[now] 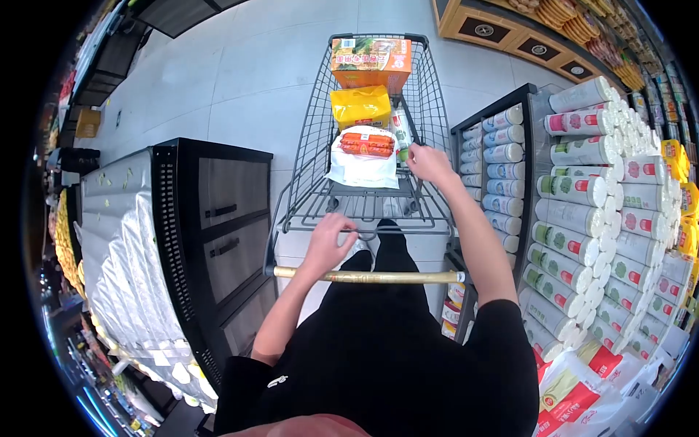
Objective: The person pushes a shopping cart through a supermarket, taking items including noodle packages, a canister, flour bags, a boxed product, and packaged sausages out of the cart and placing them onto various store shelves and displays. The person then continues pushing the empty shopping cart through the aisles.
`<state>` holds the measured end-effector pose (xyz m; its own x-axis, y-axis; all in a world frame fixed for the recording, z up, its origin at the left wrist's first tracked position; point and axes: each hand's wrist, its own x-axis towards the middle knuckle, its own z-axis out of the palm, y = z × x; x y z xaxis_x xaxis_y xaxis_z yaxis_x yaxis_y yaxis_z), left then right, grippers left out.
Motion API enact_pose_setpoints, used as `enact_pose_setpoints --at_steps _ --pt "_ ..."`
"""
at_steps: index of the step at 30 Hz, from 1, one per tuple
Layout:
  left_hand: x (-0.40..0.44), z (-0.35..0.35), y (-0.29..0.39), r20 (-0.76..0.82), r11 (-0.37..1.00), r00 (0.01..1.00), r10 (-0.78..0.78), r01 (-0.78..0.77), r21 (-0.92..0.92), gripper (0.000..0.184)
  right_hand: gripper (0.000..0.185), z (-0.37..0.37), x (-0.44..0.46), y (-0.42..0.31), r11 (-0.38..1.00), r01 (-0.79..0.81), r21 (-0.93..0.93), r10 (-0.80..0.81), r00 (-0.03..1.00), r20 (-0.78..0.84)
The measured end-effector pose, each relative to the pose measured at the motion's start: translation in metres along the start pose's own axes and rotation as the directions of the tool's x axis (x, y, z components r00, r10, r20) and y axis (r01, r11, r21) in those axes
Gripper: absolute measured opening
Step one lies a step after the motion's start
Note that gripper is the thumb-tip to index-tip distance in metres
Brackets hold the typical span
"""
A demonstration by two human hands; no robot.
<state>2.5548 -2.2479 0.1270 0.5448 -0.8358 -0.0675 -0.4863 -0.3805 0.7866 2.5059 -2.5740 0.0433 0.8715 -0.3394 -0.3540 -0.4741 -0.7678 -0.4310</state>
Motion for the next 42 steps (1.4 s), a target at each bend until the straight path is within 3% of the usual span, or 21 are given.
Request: enact_pose_setpoints --at_steps 5,6,8,10,12,14,16,18,21,26,35,38,42 --pt "0.045 0.035 0.008 0.182 0.994 0.983 0.034 -0.015 -0.105 0.021 0.028 0.065 0.089 0.053 0.951 -0.302 0.064 0.290 0.945 0.154" --pt "0.048 0.039 0.006 0.222 0.990 0.974 0.045 -0.013 -0.144 0.021 0.028 0.079 0.103 0.063 0.949 -0.306 0.074 0.289 0.940 0.179" --pt "0.045 0.037 0.011 0.233 0.987 0.971 -0.059 0.093 -0.135 0.018 0.037 0.103 0.129 0.079 0.886 -0.439 0.146 0.414 0.893 0.173" --pt "0.038 0.042 0.008 0.121 0.973 0.989 -0.090 0.113 -0.200 0.015 0.042 0.142 0.160 0.108 0.861 -0.447 0.242 0.420 0.894 0.157" --pt "0.039 0.039 0.003 0.103 0.979 0.993 -0.060 0.079 -0.188 0.018 0.048 0.167 0.183 0.125 0.755 -0.461 0.467 0.481 0.873 0.084" --pt "0.047 0.043 0.001 0.021 0.968 0.997 -0.076 0.079 -0.239 0.031 0.056 0.180 0.199 0.138 0.736 -0.483 0.474 0.491 0.863 0.118" --pt "0.042 0.044 -0.006 0.077 0.960 0.991 -0.109 0.125 -0.250 0.040 0.058 0.178 0.207 0.137 0.802 -0.507 0.315 0.511 0.856 0.078" --pt "0.046 0.043 -0.003 0.087 0.923 0.975 -0.204 0.221 -0.315 0.049 0.064 0.183 0.216 0.141 0.821 -0.492 0.292 0.494 0.867 0.072" --pt "0.048 0.044 -0.002 0.084 0.898 0.961 -0.263 0.276 -0.343 0.054 0.087 0.191 0.237 0.137 0.811 -0.543 0.218 0.528 0.840 0.126" --pt "0.054 0.044 0.001 0.054 0.920 0.951 -0.304 0.308 -0.241 0.039 0.087 0.214 0.254 0.129 0.813 -0.564 0.147 0.558 0.826 0.081" --pt "0.064 0.043 -0.002 -0.006 0.933 0.952 -0.306 0.298 -0.203 0.031 0.077 0.197 0.246 0.125 0.683 -0.676 0.276 0.681 0.726 0.094" --pt "0.061 0.045 -0.004 -0.035 0.946 0.964 -0.262 0.250 -0.206 0.029 0.076 0.173 0.228 0.115 0.658 -0.656 0.370 0.697 0.717 0.033" --pt "0.071 0.043 -0.006 -0.043 0.964 0.980 -0.196 0.185 -0.192 0.028 0.082 0.151 0.223 0.106 0.715 -0.474 0.514 0.652 0.717 -0.247"
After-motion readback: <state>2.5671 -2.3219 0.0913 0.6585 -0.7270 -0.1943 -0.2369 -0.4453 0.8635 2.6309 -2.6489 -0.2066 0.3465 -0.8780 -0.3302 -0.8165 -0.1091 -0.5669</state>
